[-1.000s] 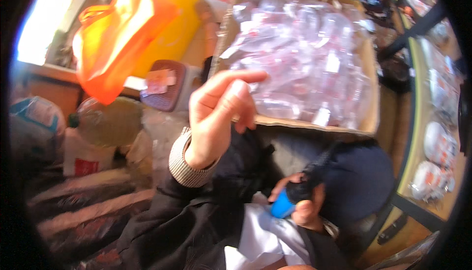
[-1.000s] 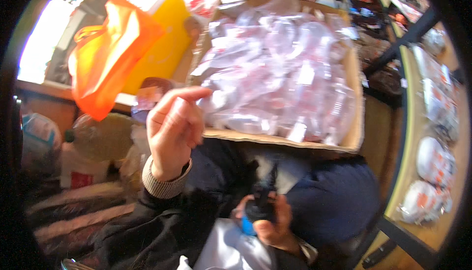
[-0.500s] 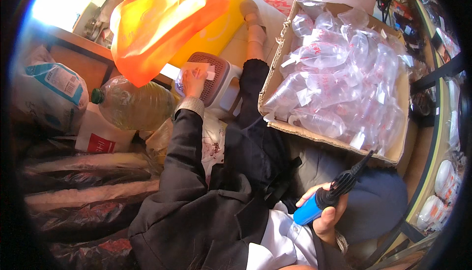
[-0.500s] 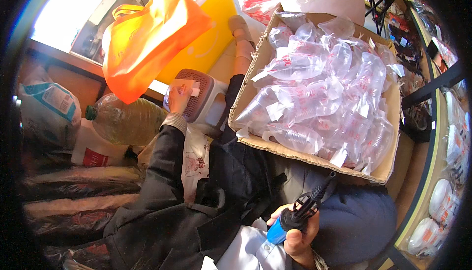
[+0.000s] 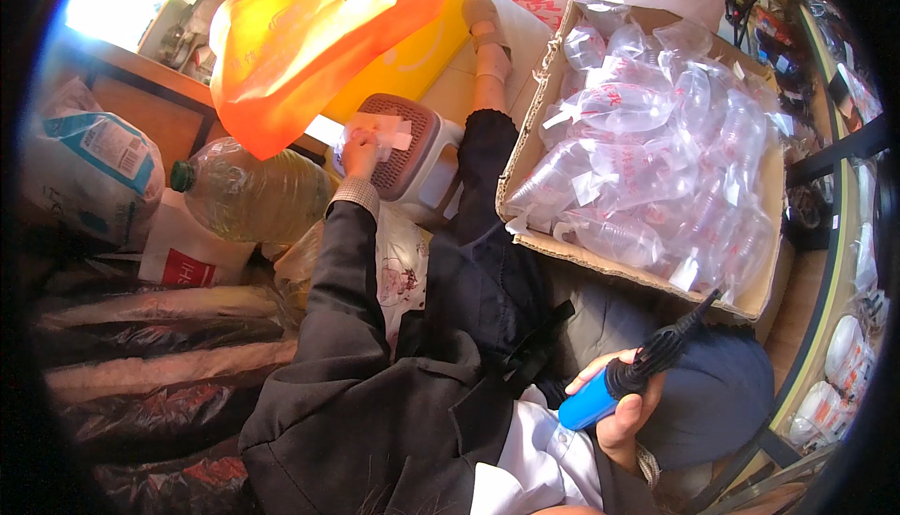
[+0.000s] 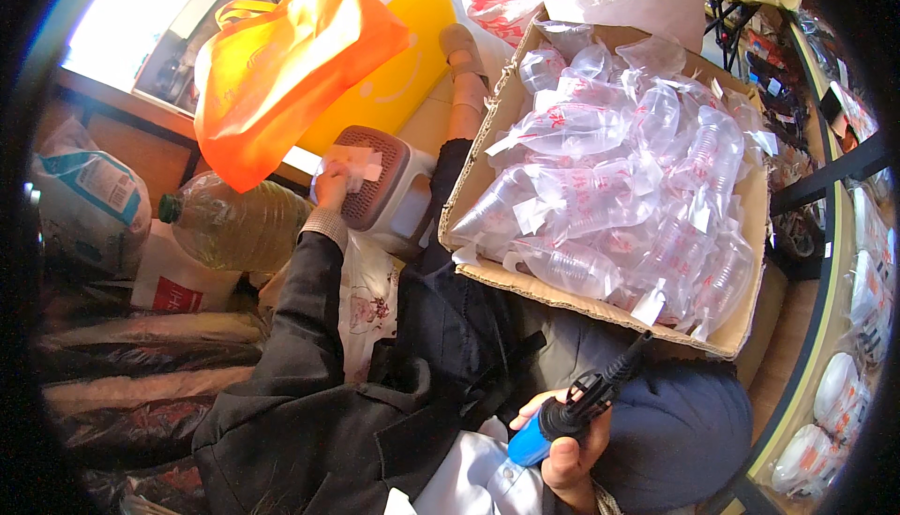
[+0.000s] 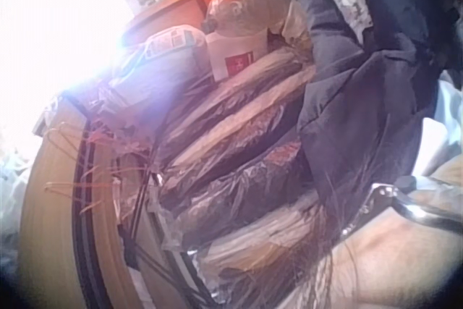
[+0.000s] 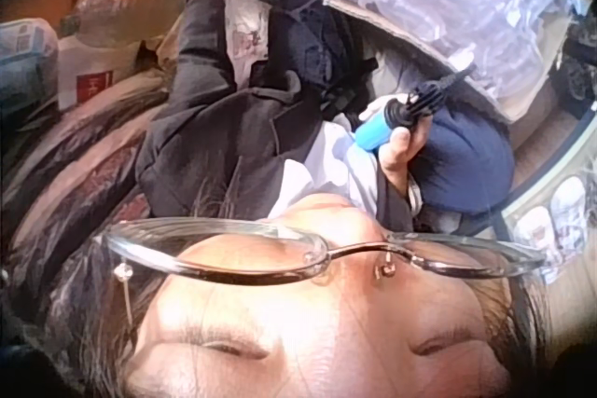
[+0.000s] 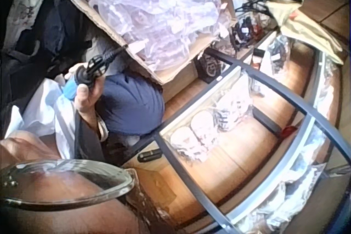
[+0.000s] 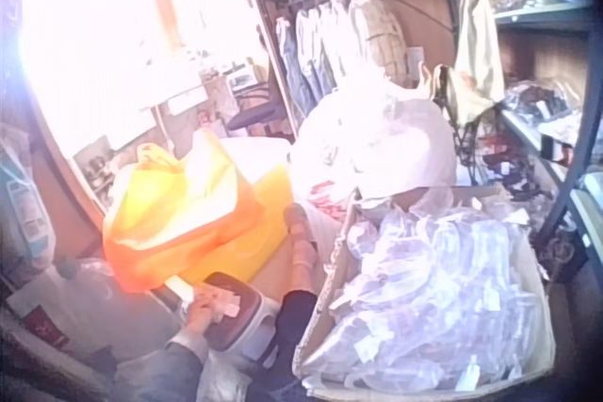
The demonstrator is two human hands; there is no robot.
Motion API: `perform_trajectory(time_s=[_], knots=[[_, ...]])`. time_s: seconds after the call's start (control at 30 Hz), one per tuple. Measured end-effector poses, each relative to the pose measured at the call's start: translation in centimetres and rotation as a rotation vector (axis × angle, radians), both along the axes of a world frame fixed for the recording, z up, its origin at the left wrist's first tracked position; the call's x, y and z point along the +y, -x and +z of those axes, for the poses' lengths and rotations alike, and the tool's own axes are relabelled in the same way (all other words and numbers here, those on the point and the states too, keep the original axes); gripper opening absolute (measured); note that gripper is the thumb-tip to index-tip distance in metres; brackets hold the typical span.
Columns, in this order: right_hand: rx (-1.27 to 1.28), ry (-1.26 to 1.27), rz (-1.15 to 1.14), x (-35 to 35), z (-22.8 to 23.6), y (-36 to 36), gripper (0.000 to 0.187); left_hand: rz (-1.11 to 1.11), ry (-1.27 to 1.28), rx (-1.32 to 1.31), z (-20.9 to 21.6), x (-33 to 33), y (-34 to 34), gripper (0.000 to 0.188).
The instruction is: The person inflates small plastic bags using a manual hand pump while sitting on the floor. They take an individual bag from a box, fit it onto the nozzle of the pump, use their hand to operate the pump, and set the inflated bag aside.
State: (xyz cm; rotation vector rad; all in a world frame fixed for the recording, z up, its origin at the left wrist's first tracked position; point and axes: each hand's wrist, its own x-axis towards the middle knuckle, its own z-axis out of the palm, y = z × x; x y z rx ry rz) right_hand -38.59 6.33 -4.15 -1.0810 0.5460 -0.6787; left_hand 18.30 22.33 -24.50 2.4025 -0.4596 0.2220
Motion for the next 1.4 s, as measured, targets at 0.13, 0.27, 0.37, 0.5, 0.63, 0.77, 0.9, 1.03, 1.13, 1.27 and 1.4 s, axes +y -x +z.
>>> perform_trajectory(time_s=[0.13, 0.27, 0.37, 0.5, 0.63, 0.77, 0.9, 1.03, 1.13, 1.27, 1.4], knots=[[0.039, 0.018, -0.055, -0.1, 0.4, -0.1, 0.056, 0.118, 0.100, -0.043, 6.2, -4.1, 5.1, 0.024], [0.028, 0.033, -0.069, -0.3, 0.3, -0.6, 0.040, -0.103, 0.461, -0.016, 12.6, -7.1, 9.1, 0.015], [0.044, 0.019, -0.023, -0.8, 0.7, -0.4, 0.011, -0.456, 0.771, 0.299, 19.9, -11.0, 17.5, 0.009], [0.091, 0.136, -0.018, -1.3, 0.4, -0.2, 0.008, -1.120, 0.441, -0.002, 24.8, -14.1, 27.6, 0.012], [0.080, 0.105, 0.038, -1.9, 1.2, -0.2, 0.014, -1.507, 0.306, 0.443, 24.6, -15.2, 34.9, 0.008], [-0.013, -0.102, -0.020, -1.2, 1.5, 0.4, 0.029, -1.554, 0.469, 0.771, 22.7, -15.1, 38.2, 0.044], [0.007, -0.206, -0.013, -1.6, 1.6, 0.6, 0.036, -1.524, 0.488, 0.726, 23.0, -15.3, 38.8, 0.058], [-0.015, -0.222, 0.004, -1.6, 1.2, 0.4, 0.039, -1.453, 0.392, 0.478, 22.4, -15.4, 38.7, 0.020], [-0.013, -0.149, 0.088, -2.0, 0.4, 0.7, 0.039, -1.431, 0.376, 0.535, 22.8, -15.6, 38.6, 0.010], [-0.013, -0.155, 0.055, -2.0, 0.7, 0.5, 0.038, -1.356, 0.371, 0.537, 22.7, -15.4, 39.0, 0.004], [-0.103, -0.244, 0.004, -2.0, 0.4, 0.6, 0.045, -1.465, 0.472, 0.489, 22.9, -16.1, 38.6, 0.007]])
